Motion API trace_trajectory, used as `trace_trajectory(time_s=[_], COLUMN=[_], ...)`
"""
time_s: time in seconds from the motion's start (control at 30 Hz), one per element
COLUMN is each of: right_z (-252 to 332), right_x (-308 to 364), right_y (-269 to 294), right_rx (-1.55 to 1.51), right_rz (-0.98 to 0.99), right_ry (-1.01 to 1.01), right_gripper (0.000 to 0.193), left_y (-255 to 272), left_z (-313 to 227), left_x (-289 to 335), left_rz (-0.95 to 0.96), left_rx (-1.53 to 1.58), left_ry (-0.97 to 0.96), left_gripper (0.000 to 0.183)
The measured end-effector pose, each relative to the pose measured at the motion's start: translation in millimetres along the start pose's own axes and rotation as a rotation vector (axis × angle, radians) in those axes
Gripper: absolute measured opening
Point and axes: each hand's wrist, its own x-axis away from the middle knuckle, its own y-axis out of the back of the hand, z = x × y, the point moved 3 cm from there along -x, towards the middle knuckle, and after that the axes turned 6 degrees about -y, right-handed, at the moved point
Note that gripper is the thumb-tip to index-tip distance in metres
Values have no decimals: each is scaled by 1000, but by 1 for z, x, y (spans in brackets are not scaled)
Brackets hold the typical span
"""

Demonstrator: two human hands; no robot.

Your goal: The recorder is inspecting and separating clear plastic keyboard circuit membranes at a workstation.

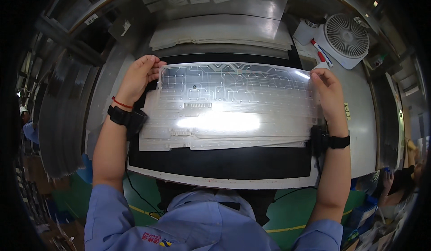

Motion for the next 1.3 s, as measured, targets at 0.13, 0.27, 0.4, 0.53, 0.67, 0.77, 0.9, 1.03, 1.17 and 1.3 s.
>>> trace_trajectory(time_s=[0.13,0.27,0.4,0.53,0.67,0.77,0.9,1.03,1.17,1.3], right_z=[-2,-3,3,1,1,1,4,4,4,3], right_x=[-1,-2,1,2,2,2,2,2,2,3], right_y=[2,2,-3,-5,-6,-6,-7,-5,-5,-5], right_rx=[6,-4,-2,-13,-13,3,-5,-7,-17,-25], right_rz=[11,12,6,34,40,44,39,32,36,35], right_ry=[-7,-1,-2,-3,2,-5,5,17,19,10], right_gripper=[10,11,11,11,11,11,11,12,11,11], left_y=[-4,-9,-25,-43,-40,-40,-24,-9,-4,-11], left_z=[-3,-6,-13,-25,-23,-26,-16,-1,3,-3], left_x=[2,4,17,26,26,26,21,8,4,6], left_rz=[-36,-21,144,219,216,226,168,4,-63,-6], left_rx=[18,-175,-586,-852,-864,-878,-656,-117,-145,-181], left_ry=[10,-57,-168,-125,-107,-110,-107,43,52,31], left_gripper=[25,34,83,99,95,91,76,25,23,24])
